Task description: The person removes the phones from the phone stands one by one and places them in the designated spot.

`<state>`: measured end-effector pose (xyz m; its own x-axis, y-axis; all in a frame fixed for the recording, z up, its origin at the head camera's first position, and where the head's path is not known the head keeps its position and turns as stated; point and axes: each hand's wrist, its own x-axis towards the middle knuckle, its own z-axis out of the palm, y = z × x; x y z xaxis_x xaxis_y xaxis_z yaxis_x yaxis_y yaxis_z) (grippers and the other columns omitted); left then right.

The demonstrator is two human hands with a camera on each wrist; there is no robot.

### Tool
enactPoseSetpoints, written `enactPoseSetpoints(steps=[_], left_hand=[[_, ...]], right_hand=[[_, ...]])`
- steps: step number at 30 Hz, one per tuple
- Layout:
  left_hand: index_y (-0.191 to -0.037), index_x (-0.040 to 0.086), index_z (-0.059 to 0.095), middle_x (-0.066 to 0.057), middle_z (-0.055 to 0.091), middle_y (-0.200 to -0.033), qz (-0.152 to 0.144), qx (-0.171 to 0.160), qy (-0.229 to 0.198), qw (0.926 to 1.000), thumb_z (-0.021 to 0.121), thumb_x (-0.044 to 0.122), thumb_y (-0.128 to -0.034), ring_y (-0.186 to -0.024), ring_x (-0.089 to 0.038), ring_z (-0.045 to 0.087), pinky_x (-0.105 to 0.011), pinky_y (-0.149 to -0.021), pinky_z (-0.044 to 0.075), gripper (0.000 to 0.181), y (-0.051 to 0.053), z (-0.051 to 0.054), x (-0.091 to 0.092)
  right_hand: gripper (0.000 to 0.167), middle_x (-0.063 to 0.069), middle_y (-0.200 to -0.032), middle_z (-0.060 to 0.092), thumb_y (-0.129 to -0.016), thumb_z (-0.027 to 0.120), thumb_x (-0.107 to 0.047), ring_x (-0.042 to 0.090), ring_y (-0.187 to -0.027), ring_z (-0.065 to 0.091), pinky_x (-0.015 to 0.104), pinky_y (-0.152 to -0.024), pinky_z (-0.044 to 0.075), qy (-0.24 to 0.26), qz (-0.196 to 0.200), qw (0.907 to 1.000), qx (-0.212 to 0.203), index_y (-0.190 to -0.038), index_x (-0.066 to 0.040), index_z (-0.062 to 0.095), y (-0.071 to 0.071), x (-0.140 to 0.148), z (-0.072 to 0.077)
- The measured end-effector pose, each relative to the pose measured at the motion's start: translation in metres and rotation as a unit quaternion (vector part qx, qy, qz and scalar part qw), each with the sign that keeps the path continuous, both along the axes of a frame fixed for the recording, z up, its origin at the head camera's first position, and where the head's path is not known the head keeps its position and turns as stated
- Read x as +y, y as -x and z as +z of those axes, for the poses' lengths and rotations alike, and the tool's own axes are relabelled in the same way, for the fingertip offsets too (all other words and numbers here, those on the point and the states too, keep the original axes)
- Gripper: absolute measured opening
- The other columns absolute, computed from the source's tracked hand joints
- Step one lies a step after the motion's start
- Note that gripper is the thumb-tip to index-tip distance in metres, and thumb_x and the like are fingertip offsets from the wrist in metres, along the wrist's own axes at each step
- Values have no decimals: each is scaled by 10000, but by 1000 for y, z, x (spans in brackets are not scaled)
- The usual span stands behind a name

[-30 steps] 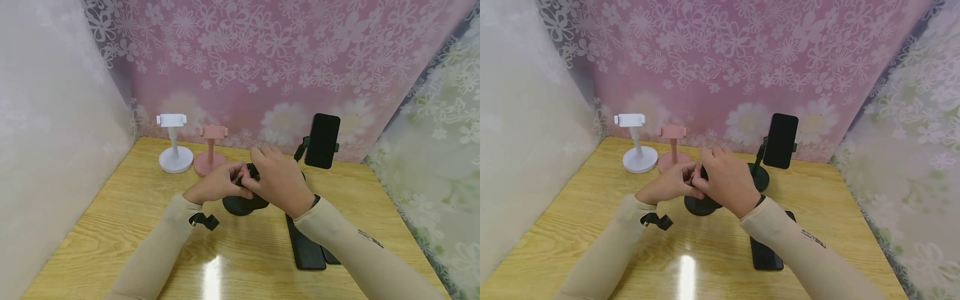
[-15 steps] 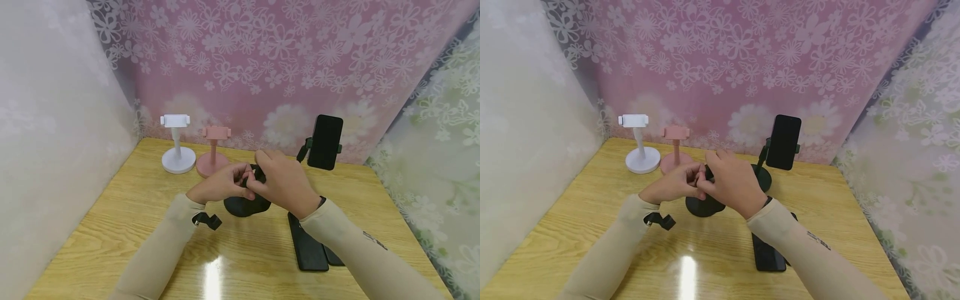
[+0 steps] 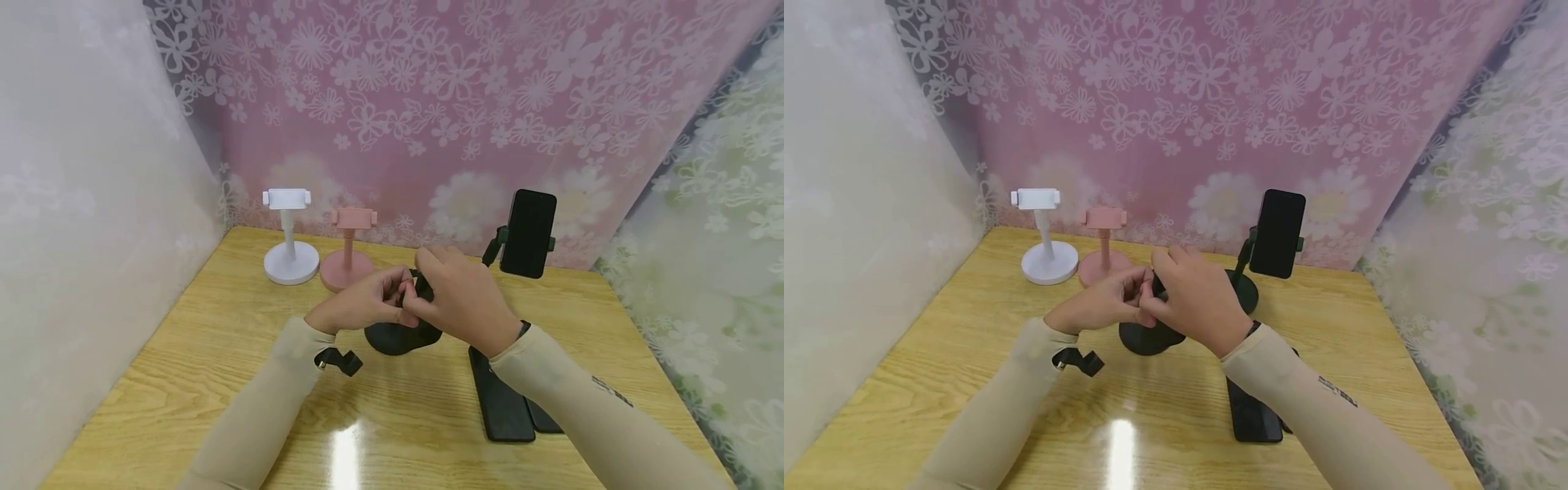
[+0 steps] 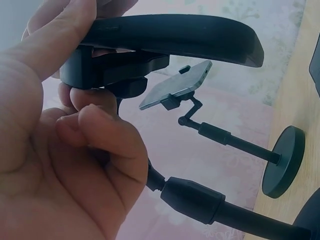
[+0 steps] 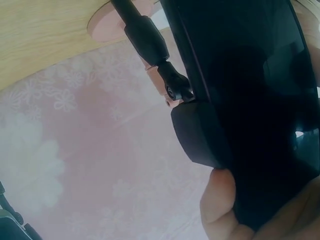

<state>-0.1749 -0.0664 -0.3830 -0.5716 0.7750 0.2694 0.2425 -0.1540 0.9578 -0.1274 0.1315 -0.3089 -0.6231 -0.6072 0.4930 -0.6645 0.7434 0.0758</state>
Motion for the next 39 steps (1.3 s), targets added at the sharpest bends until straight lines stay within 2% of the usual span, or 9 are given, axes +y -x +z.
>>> enactPoseSetpoints(steps=[2, 5, 9, 18, 23, 28, 32, 39], left_hand=[[-1018, 26, 513, -86, 484, -829, -62, -66, -55, 9999, 675, 3, -987, -720, -173, 512, -322, -836, 568, 167, 0, 0, -1], [-1016, 30, 514, -72, 458, -809, 12, 30, -44, 10000, 704, 15, -972, -663, -155, 429, -296, -788, 534, 196, 0, 0, -1], [-1020, 61, 527, -55, 445, -798, 220, 259, 77, 9994, 757, 65, -947, -638, -171, 332, -290, -696, 428, 242, 0, 2, -2], [-1008, 70, 513, -45, 452, -784, 439, 351, 248, 9981, 772, 81, -932, -632, -177, 341, -278, -650, 401, 271, 0, 1, -4], [-1012, 73, 509, -50, 455, -774, 471, 378, 292, 9977, 768, 89, -938, -623, -169, 347, -280, -662, 423, 270, -1, 5, -5], [-1033, 86, 511, -62, 464, -783, 622, 505, 484, 9956, 774, 116, -939, -627, -179, 357, -279, -655, 415, 281, -5, 9, -5], [-1045, 104, 513, -68, 469, -794, 738, 759, 648, 9923, 777, 179, -945, -637, -193, 370, -287, -633, 382, 292, -5, 11, -8], [-1093, 182, 538, -24, 546, -860, 843, 1811, 996, 9748, 688, 264, -1008, -712, -185, 506, -314, -659, 457, 191, -4, 12, -18]], right_hand=[[205, -9, -709, 409, -915, 633, -251, 165, -602, 383, 277, -467, 311, -22, 33, 10000, 11, -862, -107, 497, 0, 0, 0], [201, -6, -722, 418, -914, 631, -252, 164, -609, 383, 277, -470, 316, -58, 65, 10000, 49, -869, -104, 501, 1, -1, 0], [193, -7, -714, 415, -907, 627, -246, 158, -601, 378, 275, -467, 310, -71, 63, 9999, 126, -866, -105, 502, 1, -1, 0], [236, -16, -688, 400, -915, 650, -268, 155, -578, 365, 270, -461, 306, -142, 23, 9997, 211, -841, -116, 486, 3, -4, -3], [240, -10, -684, 401, -924, 649, -268, 161, -577, 369, 279, -463, 314, -138, 29, 9996, 258, -838, -108, 491, 4, -5, -3], [235, -11, -692, 405, -930, 641, -268, 162, -590, 375, 282, -474, 324, -88, 13, 9997, 248, -837, -114, 490, 4, -4, -3], [221, -12, -711, 415, -934, 625, -271, 156, -605, 381, 276, -460, 316, -97, 103, 9994, 305, -848, -118, 490, 6, -5, -3], [227, -6, -728, 427, -917, 645, -265, 150, -615, 385, 272, -451, 297, 107, 372, 9987, 345, -866, -103, 495, 9, -2, -1]])
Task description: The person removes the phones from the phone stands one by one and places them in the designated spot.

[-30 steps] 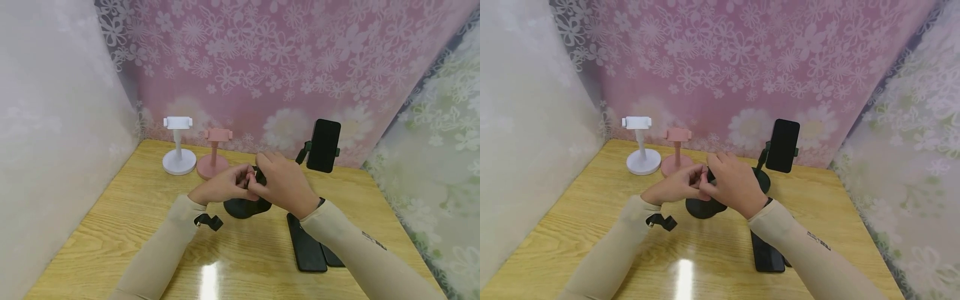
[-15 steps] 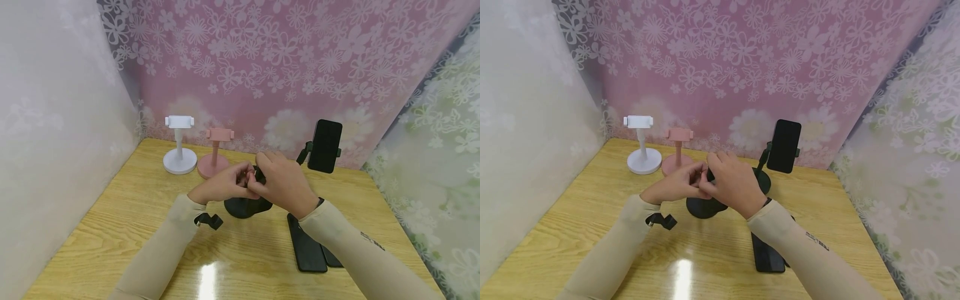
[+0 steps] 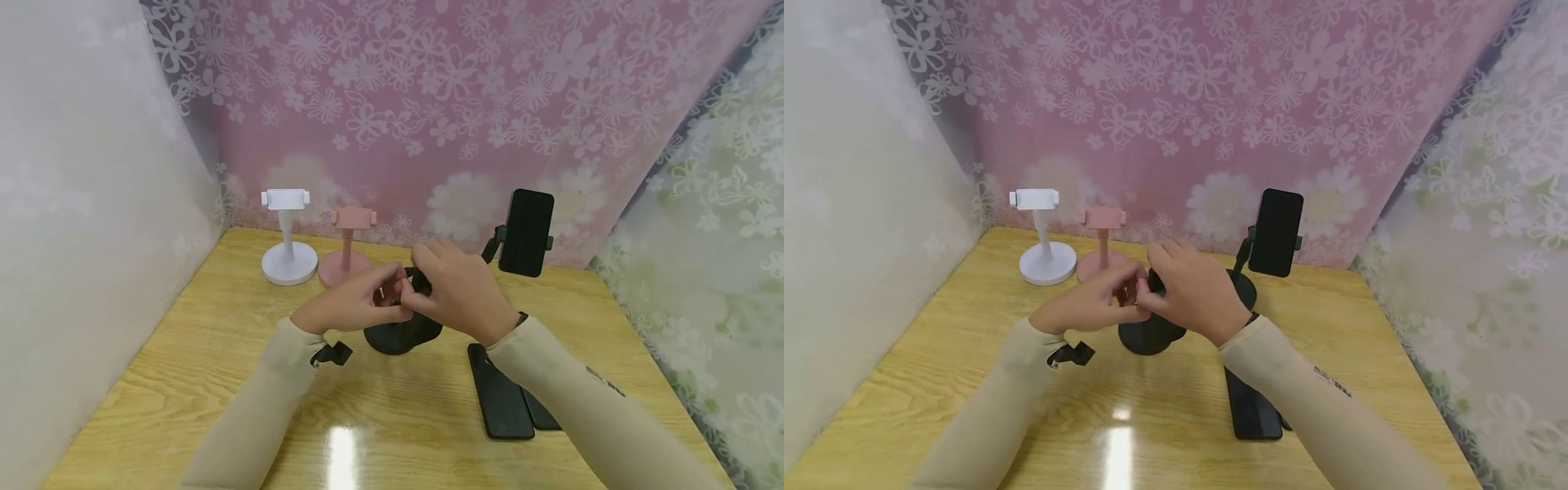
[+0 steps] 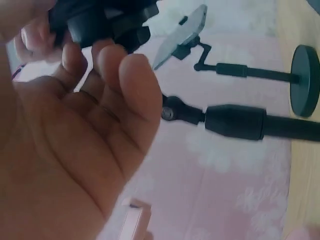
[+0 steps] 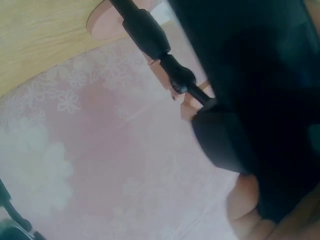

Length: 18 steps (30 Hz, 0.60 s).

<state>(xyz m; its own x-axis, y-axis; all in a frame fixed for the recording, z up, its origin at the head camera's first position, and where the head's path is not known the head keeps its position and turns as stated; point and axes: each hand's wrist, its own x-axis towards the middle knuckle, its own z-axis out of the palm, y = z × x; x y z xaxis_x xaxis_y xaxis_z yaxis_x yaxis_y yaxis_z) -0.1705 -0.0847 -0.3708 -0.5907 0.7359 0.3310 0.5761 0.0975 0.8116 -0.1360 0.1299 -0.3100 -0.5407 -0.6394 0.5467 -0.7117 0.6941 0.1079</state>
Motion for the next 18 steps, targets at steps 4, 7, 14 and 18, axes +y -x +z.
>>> enactPoseSetpoints(steps=[4, 7, 14, 18], left_hand=[[-1153, 174, 530, 2, 584, -942, 43, 205, 125, 9997, 582, 232, -1066, -822, -155, 570, -328, -718, 500, 116, -3, 1, -2], [-1185, 154, 531, 6, 601, -1001, 166, 388, 146, 9990, 516, 246, -1102, -880, -143, 590, -339, -747, 508, 124, -5, 3, -1], [-1199, 181, 547, 34, 619, -1003, 375, 486, 318, 9976, 533, 287, -1097, -865, -121, 606, -352, -729, 520, 149, -5, 5, -1], [-1214, 169, 546, 40, 620, -990, 401, 557, 439, 9967, 536, 299, -1094, -851, -117, 609, -344, -714, 526, 177, -5, 6, 0]], right_hand=[[198, -6, -744, 447, -900, 651, -237, 140, -623, 382, 271, -468, 305, 309, 220, 9993, 14, -874, -103, 508, -2, 4, -2], [178, -2, -751, 468, -889, 639, -213, 139, -628, 389, 276, -490, 322, 489, 461, 9976, 175, -854, -101, 506, -4, 5, -3], [227, 3, -715, 427, -849, 645, -180, 139, -596, 362, 274, -475, 302, 621, 823, 9925, 662, -768, -103, 448, -14, 2, -5], [203, 7, -733, 466, -882, 622, -200, 141, -617, 392, 266, -479, 332, 613, 815, 9930, 601, -773, -102, 481, -21, 4, -9]])
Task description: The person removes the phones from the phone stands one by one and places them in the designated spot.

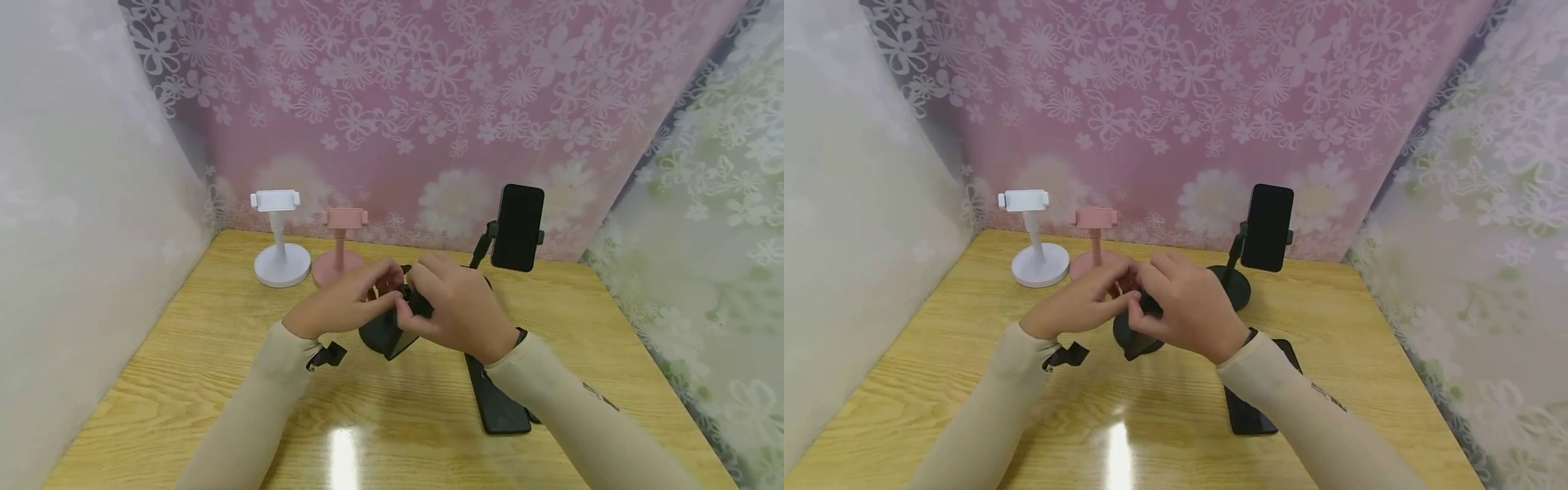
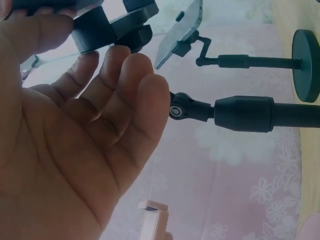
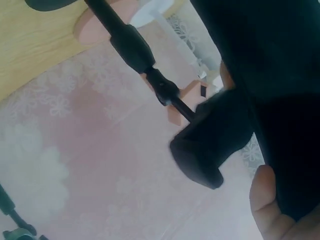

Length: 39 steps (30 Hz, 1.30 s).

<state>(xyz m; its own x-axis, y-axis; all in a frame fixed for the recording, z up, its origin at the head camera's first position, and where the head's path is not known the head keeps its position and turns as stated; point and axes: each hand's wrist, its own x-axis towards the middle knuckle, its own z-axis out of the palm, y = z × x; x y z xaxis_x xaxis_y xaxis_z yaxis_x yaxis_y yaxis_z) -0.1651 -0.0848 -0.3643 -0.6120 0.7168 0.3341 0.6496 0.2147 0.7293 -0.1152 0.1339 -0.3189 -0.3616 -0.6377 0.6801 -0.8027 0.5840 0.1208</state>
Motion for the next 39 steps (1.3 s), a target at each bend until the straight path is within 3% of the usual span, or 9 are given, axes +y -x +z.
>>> enactPoseSetpoints(steps=[10, 15, 21, 26, 32, 39], left_hand=[[-1236, 168, 522, 26, 619, -1010, 82, -37, 226, 9997, 521, 353, -1097, -883, -117, 605, -349, -750, 522, 232, -4, 3, 1], [-1240, 159, 533, 18, 626, -1007, 131, -74, 281, 9995, 536, 342, -1093, -891, -124, 607, -357, -766, 525, 234, -5, 5, 0], [-1237, 151, 543, 20, 628, -996, 179, -22, 318, 9993, 545, 328, -1092, -880, -128, 607, -339, -758, 523, 229, -5, 4, 0], [-1229, 150, 550, 24, 627, -989, 194, -16, 317, 9993, 549, 319, -1091, -872, -128, 606, -339, -754, 526, 218, -5, 4, 1], [-1236, 158, 545, 22, 623, -998, 184, -50, 339, 9992, 545, 339, -1091, -871, -137, 596, -340, -753, 515, 232, -5, 6, 1], [-1244, 166, 547, 27, 630, -1012, 190, -22, 397, 9990, 544, 350, -1091, -890, -129, 604, -348, -761, 518, 240, -5, 4, 2]], right_hand=[[303, 62, -835, 591, -993, 506, -318, 209, -716, 537, 321, -495, 469, 129, -24, 9993, 343, -923, -57, 644, -8, 18, -15], [332, 97, -915, 629, -992, 521, -348, 274, -811, 585, 392, -600, 544, 234, -63, 9990, 378, -958, -53, 670, -12, 29, -23], [353, 121, -934, 620, -999, 527, -350, 299, -794, 555, 441, -684, 530, 346, -155, 9982, 460, -949, -33, 674, -17, 53, -32], [342, 138, -927, 633, -993, 547, -341, 329, -808, 571, 464, -677, 541, 335, -328, 9968, 645, -927, -34, 682, -18, 86, -45], [358, 158, -897, 634, -995, 542, -327, 362, -779, 568, 486, -611, 530, 455, -598, 9922, 995, -872, -16, 670, -14, 141, -70], [425, 173, -916, 636, -1002, 501, -382, 384, -797, 582, 488, -495, 512, 222, -1345, 9882, 692, -887, -6, 662, -21, 202, -90]])
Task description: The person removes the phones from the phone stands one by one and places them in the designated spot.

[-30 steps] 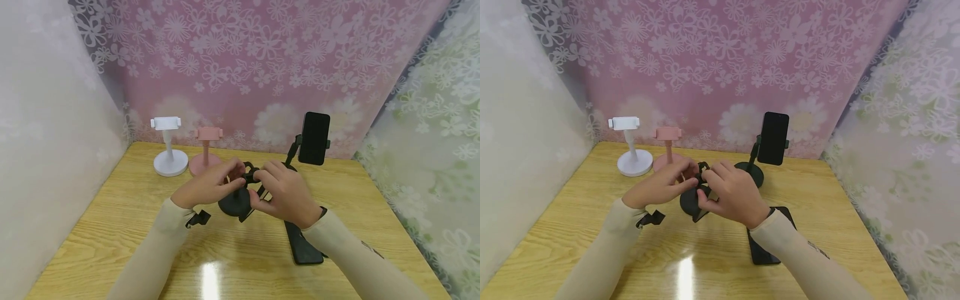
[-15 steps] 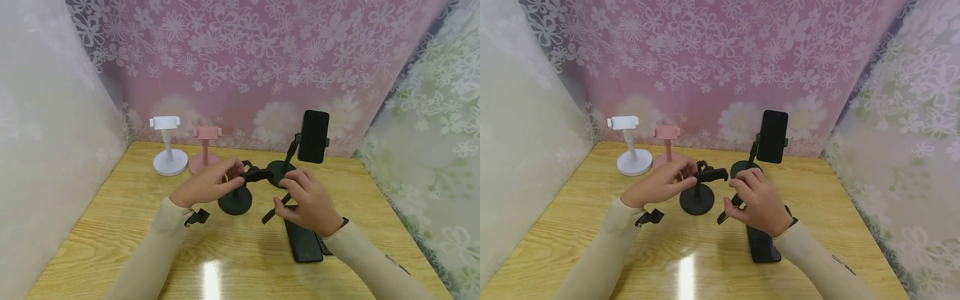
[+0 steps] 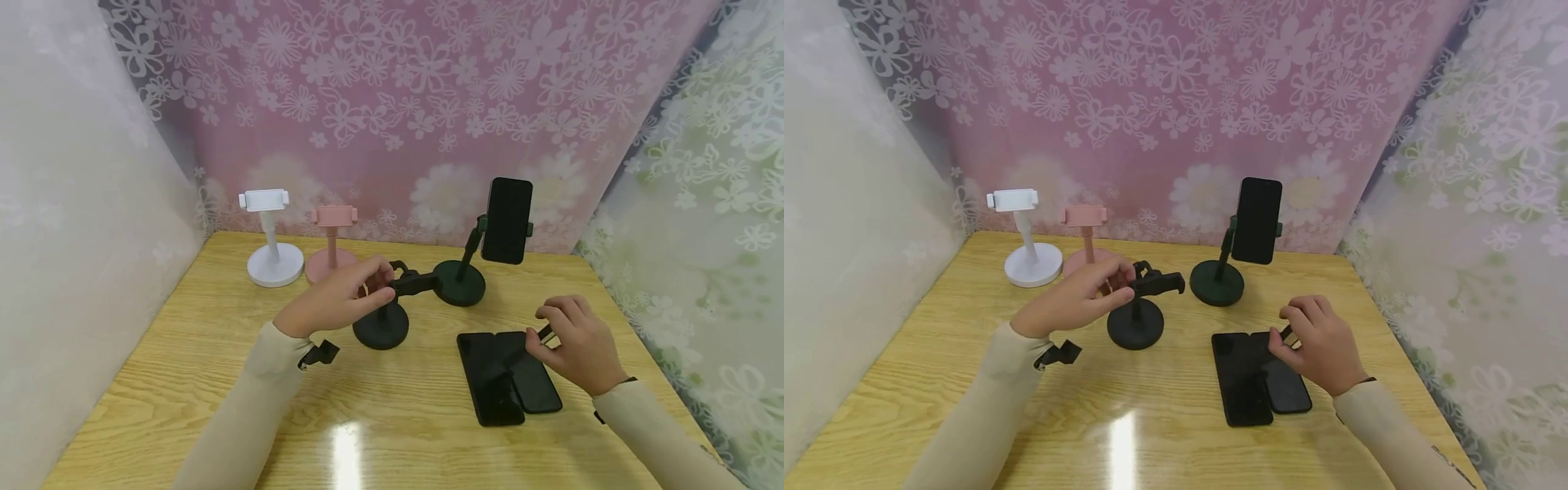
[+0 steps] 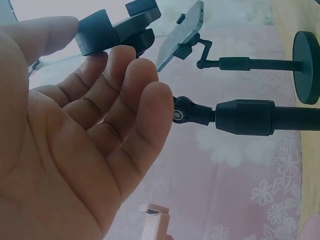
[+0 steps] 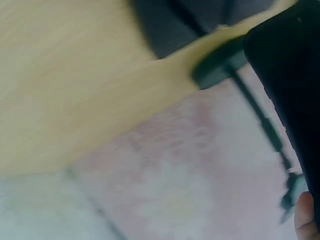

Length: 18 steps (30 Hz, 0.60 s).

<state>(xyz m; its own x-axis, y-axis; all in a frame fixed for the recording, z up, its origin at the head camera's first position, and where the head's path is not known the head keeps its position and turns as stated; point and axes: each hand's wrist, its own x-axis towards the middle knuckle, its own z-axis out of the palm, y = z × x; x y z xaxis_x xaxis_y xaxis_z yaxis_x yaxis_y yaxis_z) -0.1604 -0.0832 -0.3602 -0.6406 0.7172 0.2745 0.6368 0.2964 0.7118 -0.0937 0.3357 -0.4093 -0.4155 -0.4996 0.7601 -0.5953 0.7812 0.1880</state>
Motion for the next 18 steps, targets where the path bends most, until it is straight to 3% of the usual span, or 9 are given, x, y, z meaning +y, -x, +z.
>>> enactPoseSetpoints(steps=[7, 18], left_hand=[[-1243, 165, 564, 32, 641, -1021, 38, 44, 30, 10000, 551, 351, -1088, -901, -120, 616, -352, -769, 529, 242, 1, -4, 0], [-1230, 171, 572, 36, 638, -1010, -14, -23, 77, 10000, 528, 380, -1094, -873, -134, 604, -358, -755, 517, 253, 3, -6, 2]], right_hand=[[447, 154, -933, 620, -990, 414, -394, 369, -810, 559, 460, -500, 475, -448, -623, 9953, -589, -897, -27, 651, -8, 50, -12], [389, 89, -1000, 624, -962, 410, -413, 305, -863, 586, 372, -466, 450, -860, -794, 9838, -1355, -930, -95, 631, -12, 94, -27]])
